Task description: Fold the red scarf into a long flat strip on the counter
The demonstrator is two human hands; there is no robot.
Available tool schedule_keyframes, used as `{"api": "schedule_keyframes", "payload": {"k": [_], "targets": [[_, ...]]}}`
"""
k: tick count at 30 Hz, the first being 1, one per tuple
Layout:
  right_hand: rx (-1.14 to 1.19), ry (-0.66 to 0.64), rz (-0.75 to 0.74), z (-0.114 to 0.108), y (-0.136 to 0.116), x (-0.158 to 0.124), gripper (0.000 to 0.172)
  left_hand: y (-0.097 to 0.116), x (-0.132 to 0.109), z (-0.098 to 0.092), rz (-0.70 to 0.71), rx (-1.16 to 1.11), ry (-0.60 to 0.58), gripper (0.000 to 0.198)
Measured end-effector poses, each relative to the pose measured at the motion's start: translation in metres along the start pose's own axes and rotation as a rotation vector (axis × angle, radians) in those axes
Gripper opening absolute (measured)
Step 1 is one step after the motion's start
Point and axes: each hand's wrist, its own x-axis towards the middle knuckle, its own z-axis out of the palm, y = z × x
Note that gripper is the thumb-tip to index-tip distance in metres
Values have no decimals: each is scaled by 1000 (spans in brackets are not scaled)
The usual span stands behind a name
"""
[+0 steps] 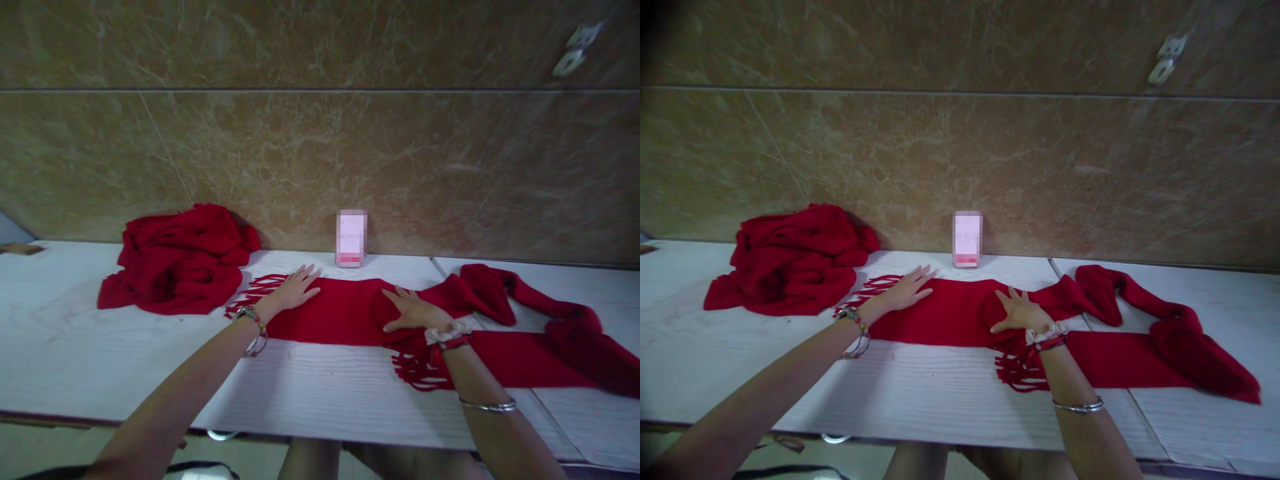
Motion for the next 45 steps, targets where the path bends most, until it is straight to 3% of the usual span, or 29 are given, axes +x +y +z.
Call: {"api": "schedule_keyframes", "payload": {"k": [3, 6, 10, 12, 15, 18, 21, 23, 27, 32, 37, 41, 45], "targets": [[7, -39, 14, 1, -11, -1, 99, -1, -5, 7, 8, -8, -33, 46], [0, 13, -33, 0, -19, -5, 95, -20, -27, 12, -17, 20, -20, 47], [-29, 235, -35, -7, -13, -7, 69, -48, -58, 8, -68, 83, -19, 47], [-50, 380, 26, -12, -4, -7, 56, -48, -61, 1, -46, 138, 12, 44], [-83, 417, 79, -15, 14, -5, 47, -15, -44, -9, 31, 183, 81, 38], [-70, 309, 86, -13, 31, 1, 38, 45, -12, -13, 81, 65, 143, 37], [-34, 274, 63, -11, 41, 6, 26, 100, 14, -7, 239, -85, 129, 40], [-16, 271, 27, -11, 44, 8, 19, 119, 21, 1, 309, -125, 98, 40], [25, 342, 30, -13, 44, 9, 18, 122, 23, 15, 288, -137, 30, 41], [-31, 495, 52, -28, 40, 22, 24, 118, 22, 17, 303, -146, 37, 40], [-238, 411, -34, -46, 30, 62, 28, 122, 23, 15, 267, -160, 4, 41], [-282, 358, -72, -38, 29, 86, 26, 122, 24, 14, 209, -157, -78, 45], [-308, 367, -72, -26, 43, 83, 27, 120, 24, 7, 166, -161, -197, 49]]}}
